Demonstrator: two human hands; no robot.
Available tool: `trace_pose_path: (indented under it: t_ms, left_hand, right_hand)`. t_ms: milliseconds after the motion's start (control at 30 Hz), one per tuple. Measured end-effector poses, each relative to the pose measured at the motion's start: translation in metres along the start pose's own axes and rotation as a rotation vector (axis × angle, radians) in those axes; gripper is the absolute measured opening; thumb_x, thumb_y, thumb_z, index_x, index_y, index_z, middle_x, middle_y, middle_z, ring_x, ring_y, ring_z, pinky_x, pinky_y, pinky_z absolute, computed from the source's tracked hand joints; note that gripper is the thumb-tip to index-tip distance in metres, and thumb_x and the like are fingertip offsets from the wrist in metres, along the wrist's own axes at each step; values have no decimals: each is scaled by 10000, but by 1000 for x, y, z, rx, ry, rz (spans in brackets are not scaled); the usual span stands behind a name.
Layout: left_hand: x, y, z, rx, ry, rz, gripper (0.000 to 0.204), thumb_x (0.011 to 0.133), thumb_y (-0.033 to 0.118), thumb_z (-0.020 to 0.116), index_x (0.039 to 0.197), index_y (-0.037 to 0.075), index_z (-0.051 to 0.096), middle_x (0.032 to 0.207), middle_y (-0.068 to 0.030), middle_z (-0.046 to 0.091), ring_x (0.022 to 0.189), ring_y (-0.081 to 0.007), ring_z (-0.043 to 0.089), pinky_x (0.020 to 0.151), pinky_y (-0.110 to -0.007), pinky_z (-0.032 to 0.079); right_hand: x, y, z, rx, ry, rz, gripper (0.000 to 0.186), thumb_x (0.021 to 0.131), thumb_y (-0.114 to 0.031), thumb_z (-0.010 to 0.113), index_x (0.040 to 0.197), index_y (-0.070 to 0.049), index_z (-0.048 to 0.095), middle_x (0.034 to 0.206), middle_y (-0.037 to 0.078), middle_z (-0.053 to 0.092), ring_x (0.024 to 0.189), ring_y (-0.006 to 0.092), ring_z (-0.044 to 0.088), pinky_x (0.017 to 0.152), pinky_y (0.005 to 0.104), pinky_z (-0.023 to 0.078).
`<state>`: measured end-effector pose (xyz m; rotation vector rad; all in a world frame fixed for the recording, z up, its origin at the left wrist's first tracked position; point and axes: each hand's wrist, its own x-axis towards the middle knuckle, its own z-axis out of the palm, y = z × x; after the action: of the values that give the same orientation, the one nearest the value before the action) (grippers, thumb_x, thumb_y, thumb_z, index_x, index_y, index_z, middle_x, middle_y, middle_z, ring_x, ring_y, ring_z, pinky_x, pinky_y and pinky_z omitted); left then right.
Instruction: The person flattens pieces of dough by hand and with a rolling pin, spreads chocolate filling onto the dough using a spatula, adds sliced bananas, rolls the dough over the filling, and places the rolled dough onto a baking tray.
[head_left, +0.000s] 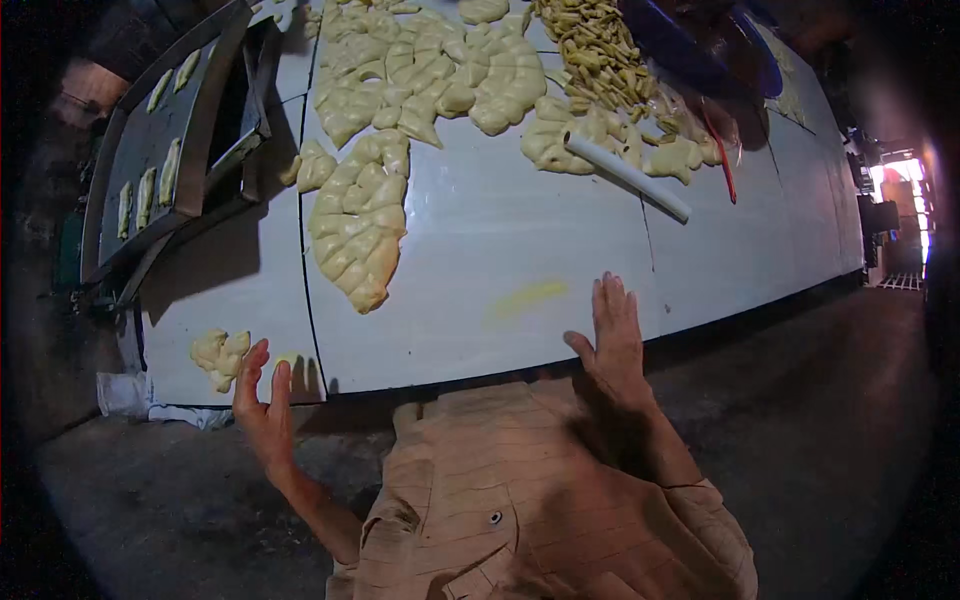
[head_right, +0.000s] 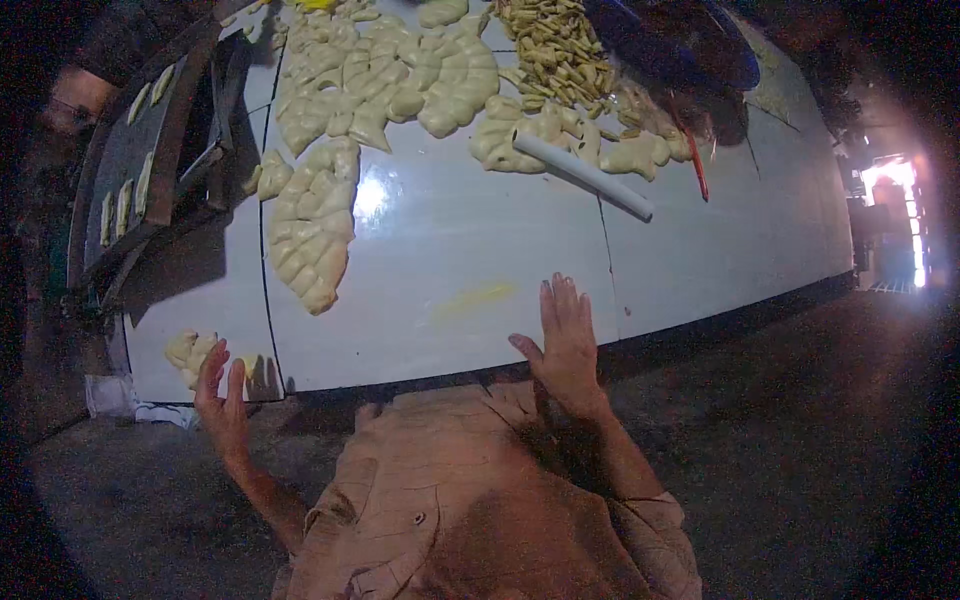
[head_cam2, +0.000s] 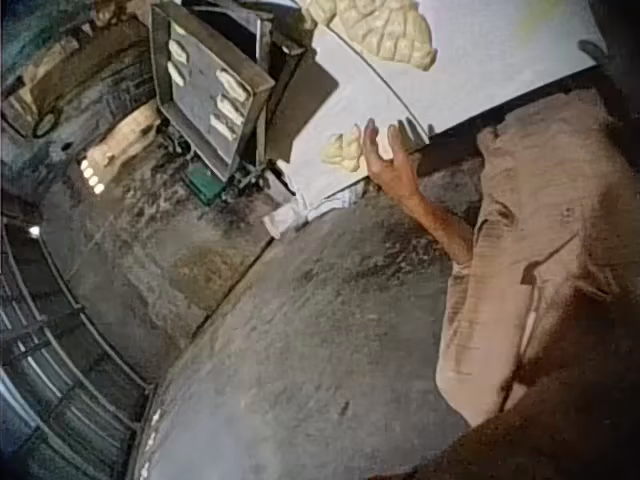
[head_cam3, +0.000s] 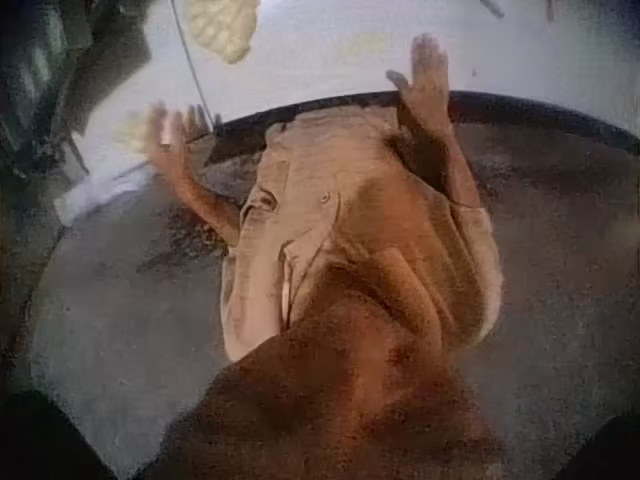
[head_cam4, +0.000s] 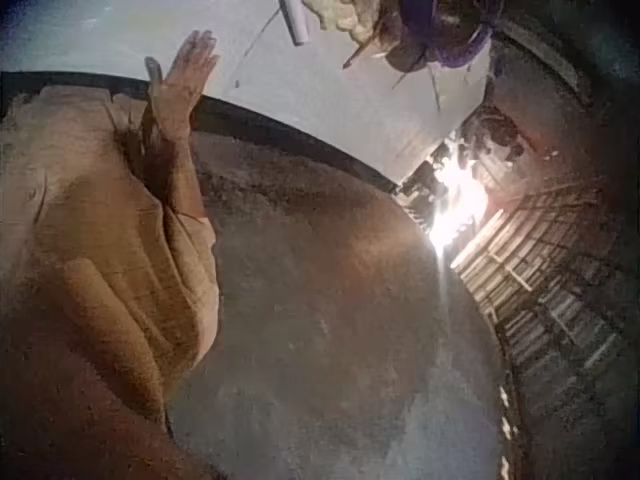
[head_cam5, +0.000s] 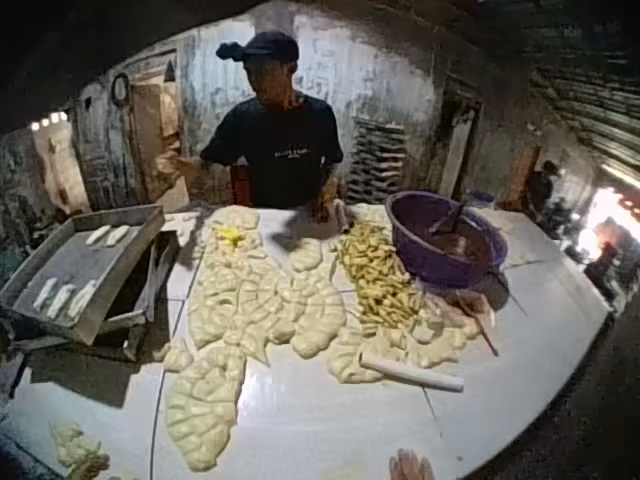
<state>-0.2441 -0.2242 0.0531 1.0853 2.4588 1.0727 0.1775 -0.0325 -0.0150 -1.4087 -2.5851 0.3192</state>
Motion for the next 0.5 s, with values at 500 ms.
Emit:
trace_pose_path:
  t_ms: [500]
  left_hand:
    - [-2,-41,-51,45,121,-189,339,954,125,691,1271,6,671,1192,-121,711,1127,-229,649,977,-371,495]
  right_hand:
    - [88,-188,15,649,-271,-477,666,923,-375,692,1452,-35,475,1386,178,587,1252,351,581,1071,460,442]
